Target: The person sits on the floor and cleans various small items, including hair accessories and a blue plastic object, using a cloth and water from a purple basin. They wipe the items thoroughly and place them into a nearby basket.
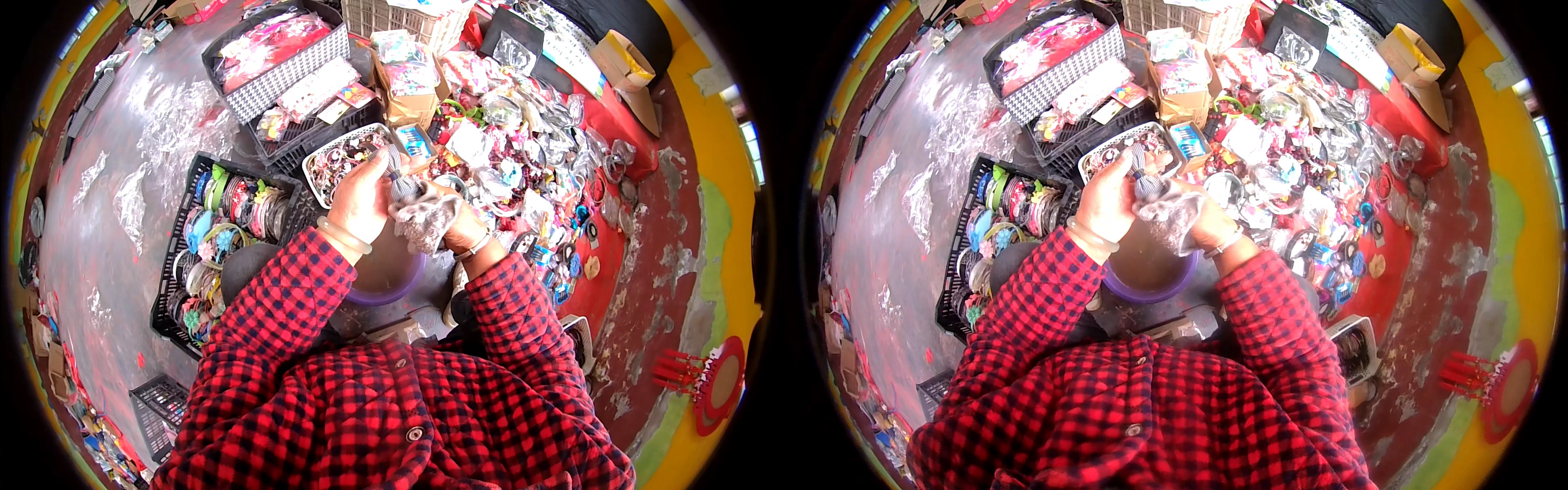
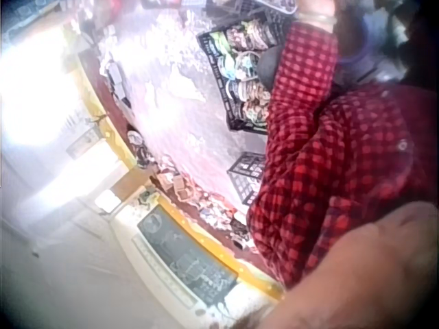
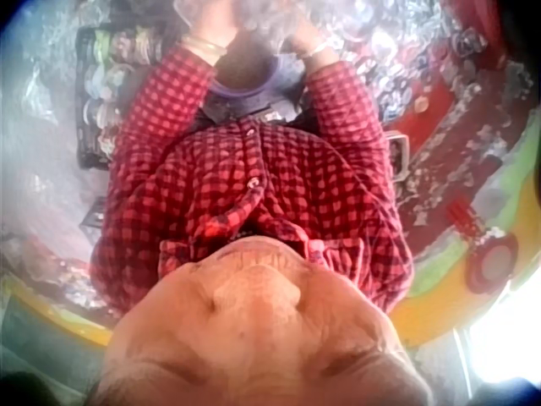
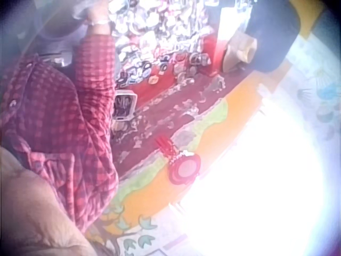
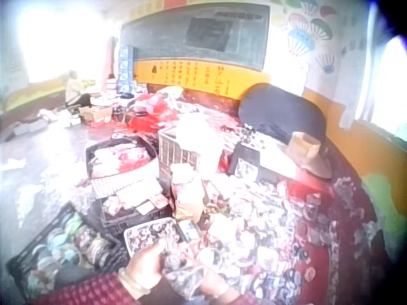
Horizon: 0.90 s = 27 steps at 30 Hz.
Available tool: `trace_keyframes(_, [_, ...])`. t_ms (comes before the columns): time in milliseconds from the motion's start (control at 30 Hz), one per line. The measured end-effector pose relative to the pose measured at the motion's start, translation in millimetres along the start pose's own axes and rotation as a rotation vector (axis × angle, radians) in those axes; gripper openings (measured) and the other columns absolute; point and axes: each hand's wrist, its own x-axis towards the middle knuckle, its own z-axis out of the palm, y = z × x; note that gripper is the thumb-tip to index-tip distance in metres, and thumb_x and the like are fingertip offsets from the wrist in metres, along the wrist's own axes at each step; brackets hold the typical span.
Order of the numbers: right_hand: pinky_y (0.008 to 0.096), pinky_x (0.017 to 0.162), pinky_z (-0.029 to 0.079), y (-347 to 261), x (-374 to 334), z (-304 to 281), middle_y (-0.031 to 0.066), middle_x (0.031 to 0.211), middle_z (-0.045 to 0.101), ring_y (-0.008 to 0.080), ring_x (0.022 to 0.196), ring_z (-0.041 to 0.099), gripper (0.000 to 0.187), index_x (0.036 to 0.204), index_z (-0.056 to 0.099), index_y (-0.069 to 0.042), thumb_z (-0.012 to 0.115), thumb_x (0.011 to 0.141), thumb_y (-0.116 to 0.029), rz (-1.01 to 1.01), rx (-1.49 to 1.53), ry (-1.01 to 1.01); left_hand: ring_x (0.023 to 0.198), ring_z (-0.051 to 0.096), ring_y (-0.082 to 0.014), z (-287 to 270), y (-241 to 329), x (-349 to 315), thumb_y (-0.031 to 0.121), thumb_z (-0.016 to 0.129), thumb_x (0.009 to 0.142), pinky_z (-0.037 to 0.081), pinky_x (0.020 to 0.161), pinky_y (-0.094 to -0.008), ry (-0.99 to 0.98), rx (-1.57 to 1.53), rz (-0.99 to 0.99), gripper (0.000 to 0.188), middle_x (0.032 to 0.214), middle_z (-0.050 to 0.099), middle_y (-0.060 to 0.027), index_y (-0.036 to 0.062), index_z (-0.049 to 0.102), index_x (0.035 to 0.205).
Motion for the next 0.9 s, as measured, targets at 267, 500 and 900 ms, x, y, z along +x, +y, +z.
trace_keyframes(267, [0.025,0.085,0.042,8.7,2.1,5.4,0.0056,0.109,0.053,0.0134,0.1,0.052,0.032,0.119,0.046,-0.004,0.047,0.088,-0.014,0.089,0.019,0.162,0.091,0.058,-0.0166,5.3,-26.3,-2.6,0.028,0.044,0.093,0.047,0.081,-0.0319,-0.024,0.18,0.13,0.033,0.099,0.06,-0.0073,0.0008,0.055,0.106])
trace_keyframes(500, [0.0264,0.09,0.041,29.4,2.5,1.3,0.0078,0.111,0.053,0.0155,0.101,0.051,0.03,0.118,0.047,-0.005,0.037,0.09,-0.01,0.166,-0.276,0.111,0.091,0.057,-0.0189,1.4,-35.8,2.0,0.029,0.044,0.092,0.044,0.086,-0.0331,0.069,0.04,0.02,0.032,0.101,0.06,-0.0117,0.0,0.056,0.102])
trace_keyframes(900, [0.0245,0.072,0.046,-9.6,-5.5,11.2,0.0014,0.09,0.061,0.0098,0.08,0.056,0.026,0.105,0.057,-0.002,0.064,0.08,-0.008,0.242,0.439,0.236,0.103,0.053,-0.0269,16.2,-16.6,-4.5,0.032,0.04,0.093,0.04,0.093,-0.0391,-0.026,0.027,-0.042,0.036,0.115,0.053,-0.0197,-0.0013,0.052,0.102])
